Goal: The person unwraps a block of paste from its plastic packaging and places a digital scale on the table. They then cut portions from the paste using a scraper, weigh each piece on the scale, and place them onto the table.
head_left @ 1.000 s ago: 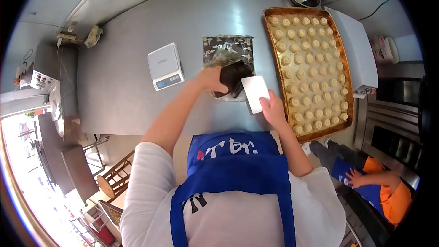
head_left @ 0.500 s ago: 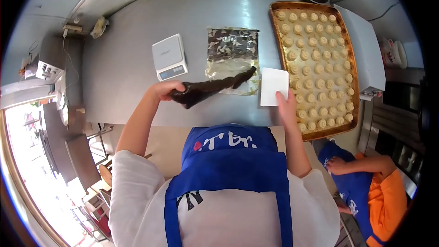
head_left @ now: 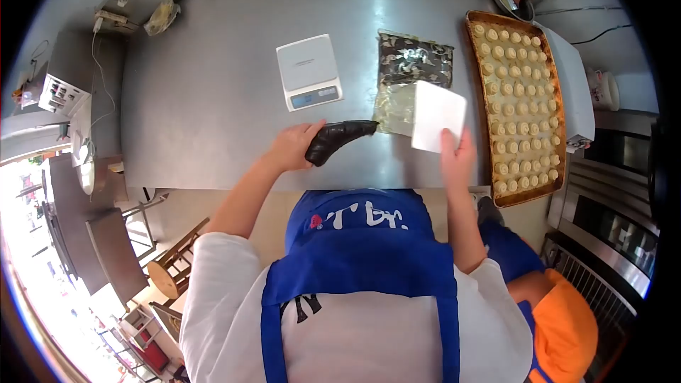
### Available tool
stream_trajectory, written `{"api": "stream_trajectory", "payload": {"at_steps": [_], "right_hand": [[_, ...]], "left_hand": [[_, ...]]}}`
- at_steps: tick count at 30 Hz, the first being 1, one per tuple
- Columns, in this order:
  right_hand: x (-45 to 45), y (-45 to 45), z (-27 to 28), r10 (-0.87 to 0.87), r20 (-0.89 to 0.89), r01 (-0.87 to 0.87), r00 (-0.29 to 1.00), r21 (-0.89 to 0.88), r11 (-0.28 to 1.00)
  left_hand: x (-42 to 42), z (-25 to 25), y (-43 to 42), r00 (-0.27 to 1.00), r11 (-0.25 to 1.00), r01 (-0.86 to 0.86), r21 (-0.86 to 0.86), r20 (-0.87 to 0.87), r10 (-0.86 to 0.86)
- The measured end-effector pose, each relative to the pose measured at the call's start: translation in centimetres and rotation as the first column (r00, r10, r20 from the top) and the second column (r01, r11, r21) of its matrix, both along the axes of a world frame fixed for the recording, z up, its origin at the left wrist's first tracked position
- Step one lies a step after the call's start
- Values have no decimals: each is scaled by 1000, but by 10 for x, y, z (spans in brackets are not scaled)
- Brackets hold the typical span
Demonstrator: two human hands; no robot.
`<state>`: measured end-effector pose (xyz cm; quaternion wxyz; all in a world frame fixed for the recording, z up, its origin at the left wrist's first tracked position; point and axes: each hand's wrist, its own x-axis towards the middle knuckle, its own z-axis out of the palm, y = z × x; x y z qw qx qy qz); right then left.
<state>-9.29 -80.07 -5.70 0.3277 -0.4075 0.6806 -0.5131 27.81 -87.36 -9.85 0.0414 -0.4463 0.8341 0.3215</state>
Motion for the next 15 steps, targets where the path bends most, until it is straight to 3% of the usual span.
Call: {"api": "stream_trajectory", "payload": {"at_steps": [1,2,3,4,6,7,9,15], "right_hand": [[28,-2,3,70,-53,-72,996,-28,997],[56,-1,4,137,-105,-143,985,-47,989],[80,-1,6,278,-184,-282,943,8,959],[107,2,7,375,-229,-349,898,146,926],[157,1,1,558,-509,-515,656,239,823],[181,0,-3,594,-546,-559,591,254,789],[219,-1,-14,624,-616,-603,480,285,745],[259,-14,-17,655,-701,-591,282,411,694]], "left_hand": [[10,-5,3,1000,1000,-2,1,-17,2],[22,-10,8,993,982,-98,-159,-83,86],[36,-16,15,975,932,-201,-303,-159,158],[52,-21,22,973,936,-200,-288,-170,156],[78,-35,30,909,890,-397,-222,-227,349],[86,-44,37,903,892,-404,-205,-243,353],[98,-56,47,798,862,-462,209,-327,507],[86,-73,71,626,774,-557,301,-461,629]]}}
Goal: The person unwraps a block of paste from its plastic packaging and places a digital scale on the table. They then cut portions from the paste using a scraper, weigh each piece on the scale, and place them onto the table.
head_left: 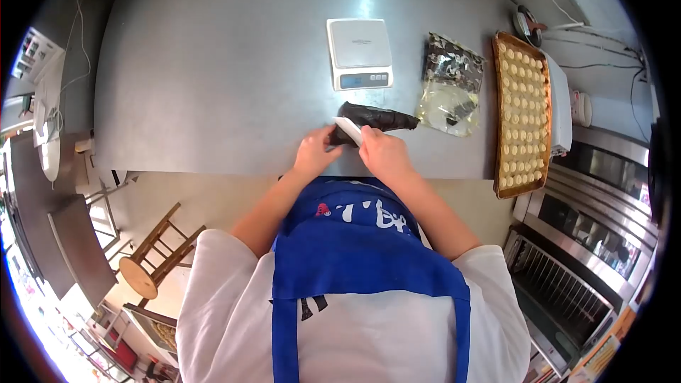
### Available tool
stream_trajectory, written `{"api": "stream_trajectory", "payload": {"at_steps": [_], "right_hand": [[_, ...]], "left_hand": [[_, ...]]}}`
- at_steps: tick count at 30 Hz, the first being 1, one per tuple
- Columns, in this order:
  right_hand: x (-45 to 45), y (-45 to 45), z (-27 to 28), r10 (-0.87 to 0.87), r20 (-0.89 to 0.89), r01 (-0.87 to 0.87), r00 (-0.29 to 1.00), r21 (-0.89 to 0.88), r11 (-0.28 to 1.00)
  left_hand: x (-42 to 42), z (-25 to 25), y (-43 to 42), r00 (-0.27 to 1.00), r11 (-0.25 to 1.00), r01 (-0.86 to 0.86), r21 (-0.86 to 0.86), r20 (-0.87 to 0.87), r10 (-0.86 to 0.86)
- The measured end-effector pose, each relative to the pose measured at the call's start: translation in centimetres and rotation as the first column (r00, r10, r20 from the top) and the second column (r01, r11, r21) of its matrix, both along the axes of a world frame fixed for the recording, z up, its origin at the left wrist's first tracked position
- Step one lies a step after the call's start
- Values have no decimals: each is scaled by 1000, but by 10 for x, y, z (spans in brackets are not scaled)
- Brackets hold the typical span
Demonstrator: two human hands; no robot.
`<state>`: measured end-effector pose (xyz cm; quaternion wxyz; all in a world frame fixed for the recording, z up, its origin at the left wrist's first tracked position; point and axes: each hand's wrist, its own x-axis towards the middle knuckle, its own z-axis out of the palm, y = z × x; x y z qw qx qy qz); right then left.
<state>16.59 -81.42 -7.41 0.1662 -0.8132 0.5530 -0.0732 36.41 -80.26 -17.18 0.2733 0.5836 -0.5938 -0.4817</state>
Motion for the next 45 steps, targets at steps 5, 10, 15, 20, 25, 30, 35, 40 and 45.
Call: {"api": "stream_trajectory", "payload": {"at_steps": [5,10,15,20,25,30,35,40,45], "right_hand": [[23,-3,-9,130,-153,-131,980,5,991],[18,-10,-58,124,14,-124,992,-16,992],[1,-16,-57,-45,313,13,949,103,995],[-20,-31,-12,-335,528,314,780,132,940],[-80,-44,-12,-501,680,595,536,117,795],[-93,-20,3,-542,634,567,552,192,801],[-48,-8,20,-503,459,369,733,353,860],[8,-4,-2,-178,371,94,912,234,968],[27,-6,-6,-60,285,7,957,186,982]], "left_hand": [[2,7,-3,1000,999,4,36,-26,-3],[1,17,-2,998,997,7,72,58,-11],[-9,19,-2,991,997,-72,-22,115,75],[-8,14,-33,971,973,-204,106,-103,215],[-28,40,-120,882,934,-306,186,-314,352],[-42,56,-128,867,939,-293,180,-363,341],[-7,11,-47,884,913,-374,163,-235,404],[6,10,-14,944,978,-178,-105,264,200],[8,12,-11,935,962,-158,-225,280,219]]}}
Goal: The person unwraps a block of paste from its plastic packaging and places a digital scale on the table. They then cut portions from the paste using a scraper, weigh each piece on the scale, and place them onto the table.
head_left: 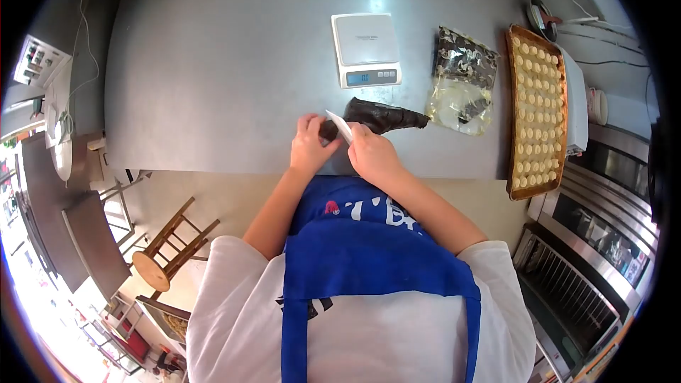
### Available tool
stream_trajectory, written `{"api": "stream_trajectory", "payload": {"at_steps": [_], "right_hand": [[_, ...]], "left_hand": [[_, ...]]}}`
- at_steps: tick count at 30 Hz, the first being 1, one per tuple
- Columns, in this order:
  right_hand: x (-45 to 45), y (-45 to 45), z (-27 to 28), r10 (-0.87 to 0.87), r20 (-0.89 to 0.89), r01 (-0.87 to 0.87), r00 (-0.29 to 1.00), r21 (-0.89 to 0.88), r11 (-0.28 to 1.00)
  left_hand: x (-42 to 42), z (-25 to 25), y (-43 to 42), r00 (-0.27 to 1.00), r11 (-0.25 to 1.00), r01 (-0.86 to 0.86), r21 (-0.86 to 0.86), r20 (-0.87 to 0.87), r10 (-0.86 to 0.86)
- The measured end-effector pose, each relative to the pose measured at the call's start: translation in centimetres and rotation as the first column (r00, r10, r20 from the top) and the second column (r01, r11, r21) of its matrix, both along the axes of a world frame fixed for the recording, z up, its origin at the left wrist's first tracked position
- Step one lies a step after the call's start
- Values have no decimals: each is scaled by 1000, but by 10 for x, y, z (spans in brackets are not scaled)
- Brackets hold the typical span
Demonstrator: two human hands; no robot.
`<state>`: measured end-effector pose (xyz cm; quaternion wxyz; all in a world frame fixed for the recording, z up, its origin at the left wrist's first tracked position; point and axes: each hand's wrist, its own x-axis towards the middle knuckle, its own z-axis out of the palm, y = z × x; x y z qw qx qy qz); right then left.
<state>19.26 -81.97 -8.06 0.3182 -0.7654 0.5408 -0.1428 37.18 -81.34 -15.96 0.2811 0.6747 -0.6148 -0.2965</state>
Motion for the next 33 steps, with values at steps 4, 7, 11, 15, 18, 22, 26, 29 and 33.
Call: {"api": "stream_trajectory", "payload": {"at_steps": [4,7,11,15,18,22,26,29,33], "right_hand": [[9,-2,-5,35,-148,-31,988,26,999],[18,-5,-25,35,-226,-21,974,65,998],[8,-11,-35,-51,-81,60,995,103,993],[-32,-11,-9,-203,100,194,974,86,977],[-58,-6,3,-414,175,379,893,203,903],[-77,-3,2,-469,129,446,874,176,878],[-83,-1,0,-484,151,459,862,174,872],[-82,3,-5,-486,175,455,856,191,870],[-72,-2,-4,-396,195,359,897,200,912]], "left_hand": [[7,-10,4,989,990,141,-15,-33,-142],[8,-8,1,988,988,156,18,6,-157],[12,-1,-14,989,989,125,84,-88,-118],[20,20,-64,985,929,72,363,-172,-9],[-2,39,-127,981,992,74,99,-185,-55],[-44,28,-186,986,982,133,-132,117,-117],[-34,32,-172,951,911,270,-312,237,-200],[-2,7,-114,893,877,448,-176,142,-427],[0,-12,-65,863,830,498,-253,239,-445]]}}
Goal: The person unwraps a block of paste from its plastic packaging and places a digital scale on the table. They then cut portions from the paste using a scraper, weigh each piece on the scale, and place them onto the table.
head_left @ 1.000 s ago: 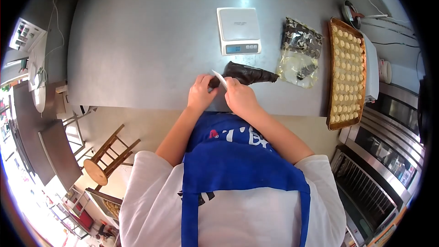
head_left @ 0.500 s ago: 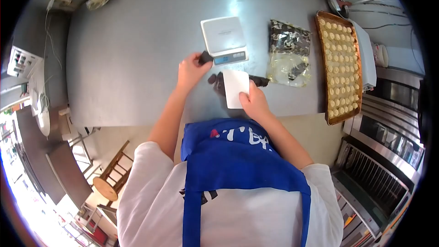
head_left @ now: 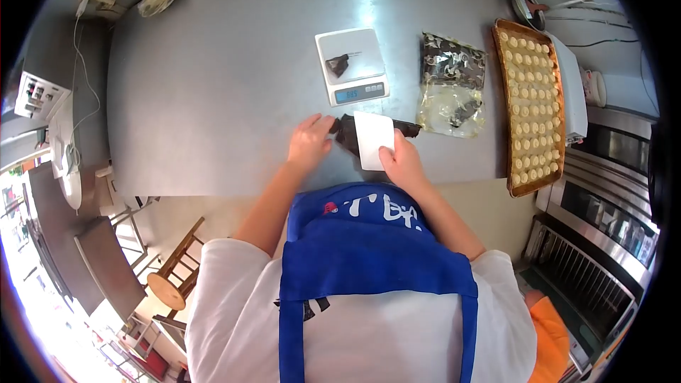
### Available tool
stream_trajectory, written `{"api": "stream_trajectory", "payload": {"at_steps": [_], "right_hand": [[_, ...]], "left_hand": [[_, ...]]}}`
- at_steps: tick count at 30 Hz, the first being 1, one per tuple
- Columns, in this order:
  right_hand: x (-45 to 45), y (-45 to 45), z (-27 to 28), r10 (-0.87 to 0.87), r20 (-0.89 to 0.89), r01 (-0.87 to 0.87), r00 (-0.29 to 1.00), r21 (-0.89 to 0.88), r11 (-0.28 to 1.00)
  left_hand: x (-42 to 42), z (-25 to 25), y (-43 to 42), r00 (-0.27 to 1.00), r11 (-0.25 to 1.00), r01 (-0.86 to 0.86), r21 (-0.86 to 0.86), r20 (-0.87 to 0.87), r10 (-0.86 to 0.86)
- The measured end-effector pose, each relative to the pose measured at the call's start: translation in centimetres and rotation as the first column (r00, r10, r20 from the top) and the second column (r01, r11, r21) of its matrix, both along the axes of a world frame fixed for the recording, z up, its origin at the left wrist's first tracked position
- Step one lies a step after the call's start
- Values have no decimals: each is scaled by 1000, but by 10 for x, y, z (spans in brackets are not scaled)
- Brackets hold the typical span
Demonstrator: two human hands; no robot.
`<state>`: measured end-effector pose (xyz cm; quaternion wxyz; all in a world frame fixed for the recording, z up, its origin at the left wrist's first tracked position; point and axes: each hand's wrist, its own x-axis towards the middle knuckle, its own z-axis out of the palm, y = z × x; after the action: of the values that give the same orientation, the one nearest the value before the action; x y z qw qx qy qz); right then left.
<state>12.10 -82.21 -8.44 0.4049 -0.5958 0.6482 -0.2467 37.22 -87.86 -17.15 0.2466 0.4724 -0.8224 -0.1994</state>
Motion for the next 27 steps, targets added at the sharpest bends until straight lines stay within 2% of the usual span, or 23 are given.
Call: {"api": "stream_trajectory", "payload": {"at_steps": [3,5,6,8,9,11,12,14,15,17,21,27], "right_hand": [[13,-5,12,103,-87,-105,991,-9,994],[18,-4,13,159,-115,-164,981,-37,986],[22,-2,16,207,-132,-215,969,-53,975],[27,-1,22,236,-162,-245,958,-39,969],[31,1,25,252,-178,-261,951,-31,965],[39,2,24,270,-192,-279,943,-21,960],[43,2,18,297,-218,-311,930,-33,950],[50,2,4,323,-239,-343,916,-46,938],[54,1,-1,319,-267,-351,909,-82,933],[55,3,-7,311,-293,-356,904,-113,928],[57,1,-7,321,-295,-370,900,-130,920],[64,-3,-10,340,-297,-379,892,-84,921]], "left_hand": [[-6,-4,10,996,996,-85,18,-40,86],[-9,-6,6,985,961,-143,235,-66,162],[-9,-1,7,983,962,-149,231,-74,170],[-4,8,13,938,887,-263,380,-112,327],[1,8,17,937,885,-267,381,-113,331],[11,8,26,982,906,-177,383,3,191],[13,2,31,981,905,-182,385,4,196],[16,-10,40,967,972,-236,-6,-101,234],[15,-7,41,968,972,-233,-6,-98,231],[10,-3,44,919,928,-352,120,-140,367],[17,-10,43,958,962,-269,46,-91,273],[17,-14,40,969,964,-243,112,-17,246]]}}
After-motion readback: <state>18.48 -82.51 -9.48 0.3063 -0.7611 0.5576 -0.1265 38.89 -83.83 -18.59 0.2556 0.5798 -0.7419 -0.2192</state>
